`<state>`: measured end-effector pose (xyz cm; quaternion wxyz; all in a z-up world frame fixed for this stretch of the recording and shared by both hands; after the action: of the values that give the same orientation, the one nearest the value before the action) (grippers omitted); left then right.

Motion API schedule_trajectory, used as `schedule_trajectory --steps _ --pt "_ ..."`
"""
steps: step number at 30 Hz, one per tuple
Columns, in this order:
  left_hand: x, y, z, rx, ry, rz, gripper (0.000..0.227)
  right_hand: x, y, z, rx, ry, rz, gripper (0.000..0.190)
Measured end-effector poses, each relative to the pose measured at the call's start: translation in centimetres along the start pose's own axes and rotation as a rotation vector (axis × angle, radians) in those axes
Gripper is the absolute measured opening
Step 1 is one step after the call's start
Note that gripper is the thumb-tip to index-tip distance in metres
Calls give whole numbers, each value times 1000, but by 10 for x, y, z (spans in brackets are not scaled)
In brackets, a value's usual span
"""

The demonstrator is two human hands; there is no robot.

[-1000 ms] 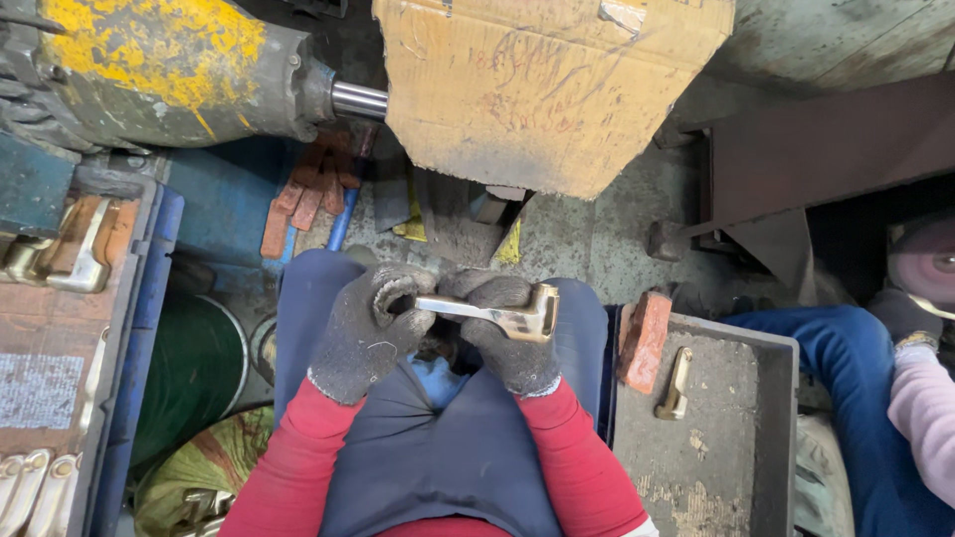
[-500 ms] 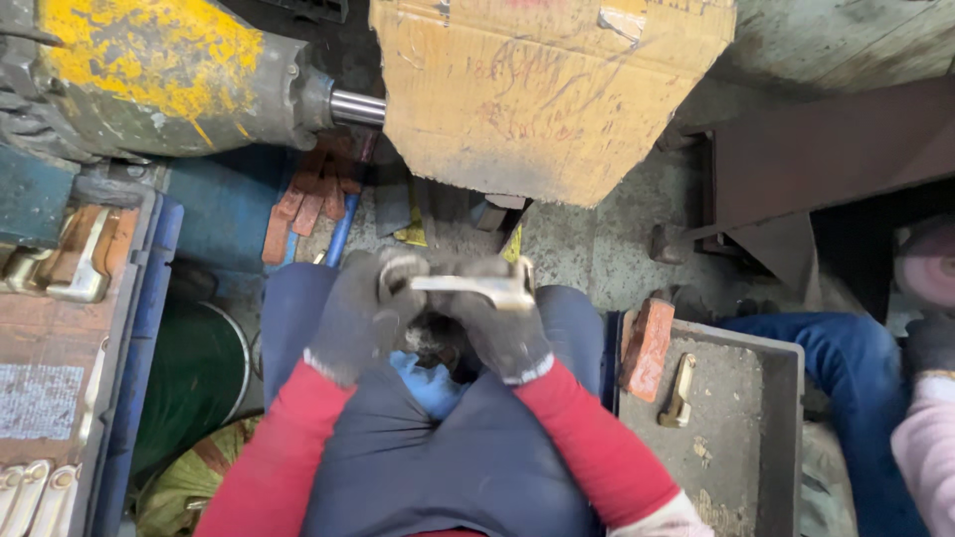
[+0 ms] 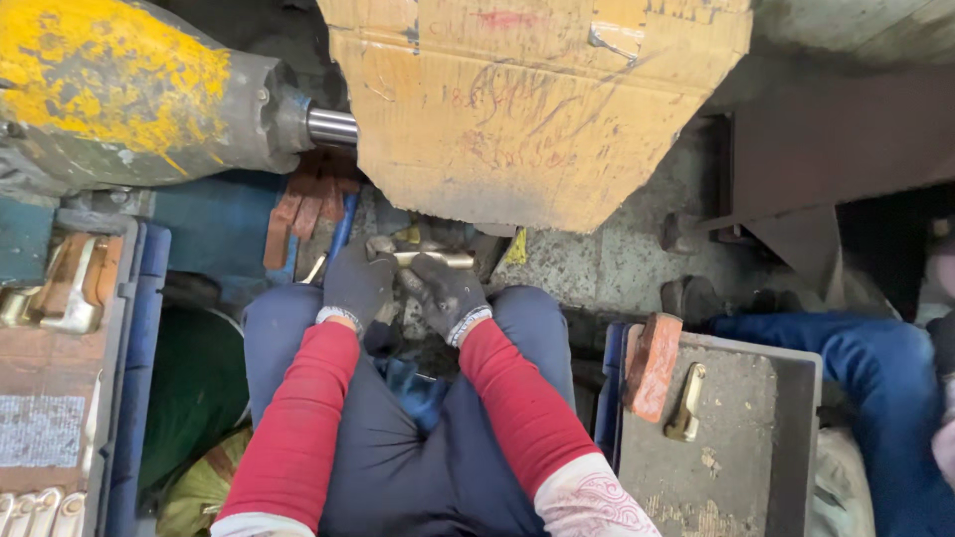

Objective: The person sits on the floor and repeatedly rubs brass-colored door handles against a rotating grinding wheel to smooth or polish their surfaces. The person handles the items one at a time, rotating them to treat different sides.

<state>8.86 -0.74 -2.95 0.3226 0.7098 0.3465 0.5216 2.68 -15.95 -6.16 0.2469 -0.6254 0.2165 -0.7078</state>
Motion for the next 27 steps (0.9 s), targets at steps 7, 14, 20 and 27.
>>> schedule_trajectory --steps 7,14,20,27 --pt "-10 -9 23 -14 37 50 33 -6 3 8 -22 -37 -12 28" --pt "-19 -20 23 108 33 -53 29 -27 25 6 -203 -86 48 29" --pt "-23 -19 28 80 50 -159 21 -15 12 11 -59 67 -3 27" --pt "-43 -64 43 -28 -1 -12 24 -2 4 22 -128 -124 -55 21"
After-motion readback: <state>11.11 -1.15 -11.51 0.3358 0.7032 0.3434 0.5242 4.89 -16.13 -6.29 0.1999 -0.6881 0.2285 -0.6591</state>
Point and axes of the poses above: each hand's wrist, its own z-axis towards the middle knuckle, its own x-axis out of the back of the hand, y = z × x, the point moved 9 cm from there along z, towards the middle knuckle, and after that the axes turned 2 degrees about -x, right-handed, at the moved point
